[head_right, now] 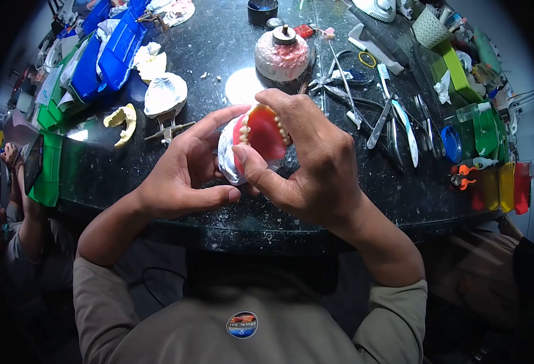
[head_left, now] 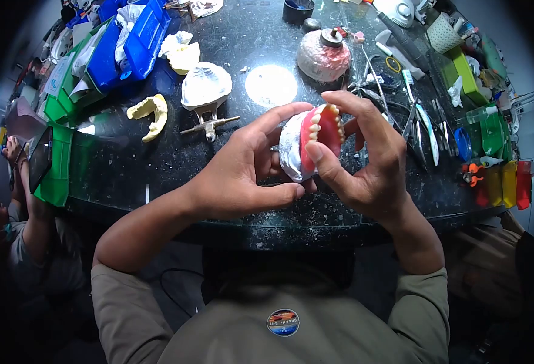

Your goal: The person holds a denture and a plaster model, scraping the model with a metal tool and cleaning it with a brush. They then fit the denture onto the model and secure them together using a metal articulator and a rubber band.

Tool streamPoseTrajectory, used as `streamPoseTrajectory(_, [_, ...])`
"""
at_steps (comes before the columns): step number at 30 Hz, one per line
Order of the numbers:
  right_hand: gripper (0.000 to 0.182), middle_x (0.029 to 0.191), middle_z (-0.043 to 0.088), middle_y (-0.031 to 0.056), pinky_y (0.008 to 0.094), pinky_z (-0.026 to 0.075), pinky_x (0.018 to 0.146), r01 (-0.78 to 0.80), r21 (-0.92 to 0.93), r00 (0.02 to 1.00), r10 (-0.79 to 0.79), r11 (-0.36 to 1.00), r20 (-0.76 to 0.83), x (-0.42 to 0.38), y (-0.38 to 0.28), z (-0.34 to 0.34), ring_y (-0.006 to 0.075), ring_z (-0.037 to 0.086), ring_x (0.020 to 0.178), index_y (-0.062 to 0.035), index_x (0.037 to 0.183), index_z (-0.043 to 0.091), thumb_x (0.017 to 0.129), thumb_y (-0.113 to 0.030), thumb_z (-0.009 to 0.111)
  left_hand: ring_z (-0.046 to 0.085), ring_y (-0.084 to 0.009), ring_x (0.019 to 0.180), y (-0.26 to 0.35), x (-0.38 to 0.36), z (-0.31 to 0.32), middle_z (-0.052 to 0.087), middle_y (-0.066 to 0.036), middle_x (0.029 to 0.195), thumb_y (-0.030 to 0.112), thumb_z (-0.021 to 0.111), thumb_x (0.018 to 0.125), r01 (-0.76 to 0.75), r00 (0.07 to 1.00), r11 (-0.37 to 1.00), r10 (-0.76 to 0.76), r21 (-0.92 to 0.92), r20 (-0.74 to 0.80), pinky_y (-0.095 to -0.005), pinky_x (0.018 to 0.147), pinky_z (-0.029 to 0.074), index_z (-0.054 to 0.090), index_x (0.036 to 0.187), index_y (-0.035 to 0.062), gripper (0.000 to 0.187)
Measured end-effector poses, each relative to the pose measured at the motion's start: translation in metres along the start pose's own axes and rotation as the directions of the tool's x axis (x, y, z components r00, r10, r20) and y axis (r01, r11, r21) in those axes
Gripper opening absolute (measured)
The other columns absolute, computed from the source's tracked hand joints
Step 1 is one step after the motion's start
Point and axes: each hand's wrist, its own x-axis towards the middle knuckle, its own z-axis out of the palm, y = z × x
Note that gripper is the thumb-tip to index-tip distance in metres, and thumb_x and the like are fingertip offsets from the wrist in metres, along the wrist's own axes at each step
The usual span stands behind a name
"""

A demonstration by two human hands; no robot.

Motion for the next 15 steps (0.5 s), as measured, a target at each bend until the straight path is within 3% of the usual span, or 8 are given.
streamPoseTrajectory(3, [0.046,0.106,0.064,0.0144,0.0249,0.045,0.055,0.000,-0.011,1.000,0.000,1.000,-0.002,0.0003,-0.0020,0.0001,0.0141,0.060,0.067,-0.0004,0.118,0.057,0.078,-0.019,0.072,0.062,-0.0173,0.098,-0.0014,-0.0001,-0.0007,0.051,-0.014,0.120,-0.007,0.062,0.079,-0.001,1.000,1.000,0.001,0.004,0.000,-0.0297,0.085,0.053,0.018,0.145,-0.0006,0.080])
streamPoseTrajectory(6, [0.046,0.105,0.064,0.0142,0.0249,0.045,0.055,-0.002,-0.004,1.000,0.002,1.000,-0.005,0.0000,-0.0022,0.0008,0.0141,0.060,0.067,-0.0005,0.117,0.057,0.078,-0.019,0.072,0.052,-0.0176,0.115,-0.0006,-0.0004,-0.0017,0.043,-0.014,0.132,-0.008,0.065,0.078,0.026,1.000,1.000,-0.027,-0.008,-0.002,-0.0324,0.095,0.049,0.017,0.147,0.0001,0.085])
streamPoseTrajectory(15, [0.046,0.105,0.064,0.0141,0.0252,0.045,0.055,-0.005,0.006,1.000,0.005,1.000,-0.003,-0.0004,-0.0006,0.0012,0.0146,0.061,0.067,-0.0006,0.118,0.056,0.078,-0.017,0.072,0.050,-0.0166,0.118,-0.0005,-0.0001,-0.0018,0.043,-0.014,0.133,-0.006,0.066,0.078,0.003,1.000,1.000,-0.003,0.017,0.002,-0.0309,0.095,0.048,0.018,0.147,0.0000,0.084])
